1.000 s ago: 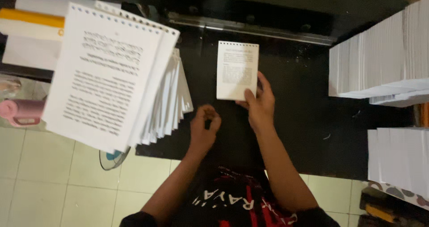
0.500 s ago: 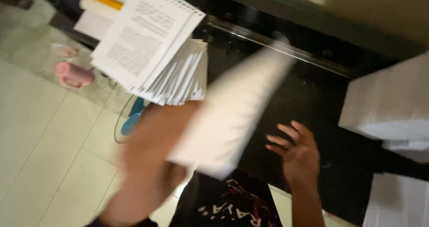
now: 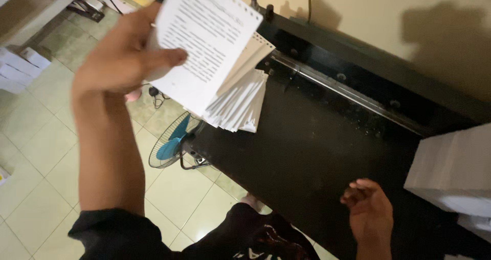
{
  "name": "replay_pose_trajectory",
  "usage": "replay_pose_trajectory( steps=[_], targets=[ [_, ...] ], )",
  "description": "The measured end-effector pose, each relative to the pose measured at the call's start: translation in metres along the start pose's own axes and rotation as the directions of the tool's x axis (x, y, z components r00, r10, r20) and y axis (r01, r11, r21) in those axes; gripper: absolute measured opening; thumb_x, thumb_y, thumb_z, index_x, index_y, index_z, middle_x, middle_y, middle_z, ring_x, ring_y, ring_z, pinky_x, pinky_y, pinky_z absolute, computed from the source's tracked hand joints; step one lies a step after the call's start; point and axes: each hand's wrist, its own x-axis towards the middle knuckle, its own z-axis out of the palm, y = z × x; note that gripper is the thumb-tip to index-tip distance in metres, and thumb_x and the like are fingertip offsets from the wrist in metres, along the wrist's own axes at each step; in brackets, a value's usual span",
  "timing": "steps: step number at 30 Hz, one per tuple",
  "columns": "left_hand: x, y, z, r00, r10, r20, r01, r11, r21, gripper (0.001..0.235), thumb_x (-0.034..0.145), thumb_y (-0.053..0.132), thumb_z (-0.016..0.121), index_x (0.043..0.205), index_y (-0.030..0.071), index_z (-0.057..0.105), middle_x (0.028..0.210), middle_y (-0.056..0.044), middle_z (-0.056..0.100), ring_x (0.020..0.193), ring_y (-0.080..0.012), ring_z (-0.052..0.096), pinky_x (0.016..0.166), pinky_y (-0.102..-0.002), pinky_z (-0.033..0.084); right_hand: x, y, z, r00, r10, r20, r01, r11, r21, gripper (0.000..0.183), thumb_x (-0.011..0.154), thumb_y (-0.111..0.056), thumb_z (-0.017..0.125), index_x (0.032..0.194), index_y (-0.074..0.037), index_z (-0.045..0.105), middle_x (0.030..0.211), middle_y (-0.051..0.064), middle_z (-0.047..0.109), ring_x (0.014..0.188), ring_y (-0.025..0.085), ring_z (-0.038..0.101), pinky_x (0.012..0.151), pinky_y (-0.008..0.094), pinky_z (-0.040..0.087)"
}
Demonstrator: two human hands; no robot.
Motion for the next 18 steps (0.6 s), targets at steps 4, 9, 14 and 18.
replay_pose_trajectory(
  steps=[4, 9, 14, 18],
  targets=[
    [0.025, -0.041, 0.000, 0.975, 0.221, 0.025, -0.203, 0.931, -0.303, 0.035, 0.087, 0.004, 0.070, 0.119, 0.005, 0.056, 0.119, -0.008, 0.072, 0.102, -0.0199, 0.071, 0.078, -0.036, 0.061, 0.008, 0.008, 0.000, 0.999, 0.031, 0.034, -0.036, 0.983, 0.178, 0.032, 0.105, -0.033, 0.063, 0.121, -0.005, 0.069, 0.110, 0.011, 0.072, 0.092, 0.026, 0.070, 0.074, 0.042, 0.056],
    [0.003, -0.033, -0.003, 0.858, 0.454, -0.241, -0.320, 0.839, 0.441, 0.038, 0.085, 0.006, 0.058, 0.123, 0.004, 0.059, 0.092, -0.010, 0.069, 0.071, -0.0324, 0.057, 0.068, -0.045, 0.043, 0.018, -0.001, 0.023, 0.999, 0.031, 0.013, -0.033, 0.973, 0.229, 0.030, 0.107, -0.031, 0.061, 0.119, -0.004, 0.069, 0.112, 0.014, 0.069, 0.091, 0.028, 0.066, 0.076, 0.044, 0.051],
    [0.012, -0.024, 0.062, 0.992, 0.118, 0.051, -0.114, 0.622, 0.775, 0.089, 0.073, 0.007, 0.073, 0.152, 0.017, 0.033, 0.140, -0.023, 0.049, 0.082, -0.0486, 0.067, 0.056, -0.062, 0.060, 0.039, -0.008, 0.055, 0.996, -0.067, -0.062, 0.048, 0.962, -0.269, 0.032, 0.110, -0.026, 0.051, 0.108, 0.002, 0.065, 0.108, 0.019, 0.062, 0.087, 0.030, 0.063, 0.072, 0.043, 0.055],
    [0.024, -0.037, 0.061, 0.971, 0.153, 0.183, -0.238, 0.656, 0.716, 0.068, 0.096, 0.066, 0.056, 0.134, 0.009, 0.051, 0.130, -0.017, 0.050, 0.114, -0.0416, 0.052, 0.072, -0.062, 0.056, 0.086, -0.044, 0.100, 0.928, -0.289, 0.237, 0.345, 0.906, -0.244, 0.034, 0.108, -0.031, 0.054, 0.114, 0.001, 0.066, 0.100, 0.015, 0.070, 0.080, 0.023, 0.069, 0.072, 0.033, 0.059]
  ],
)
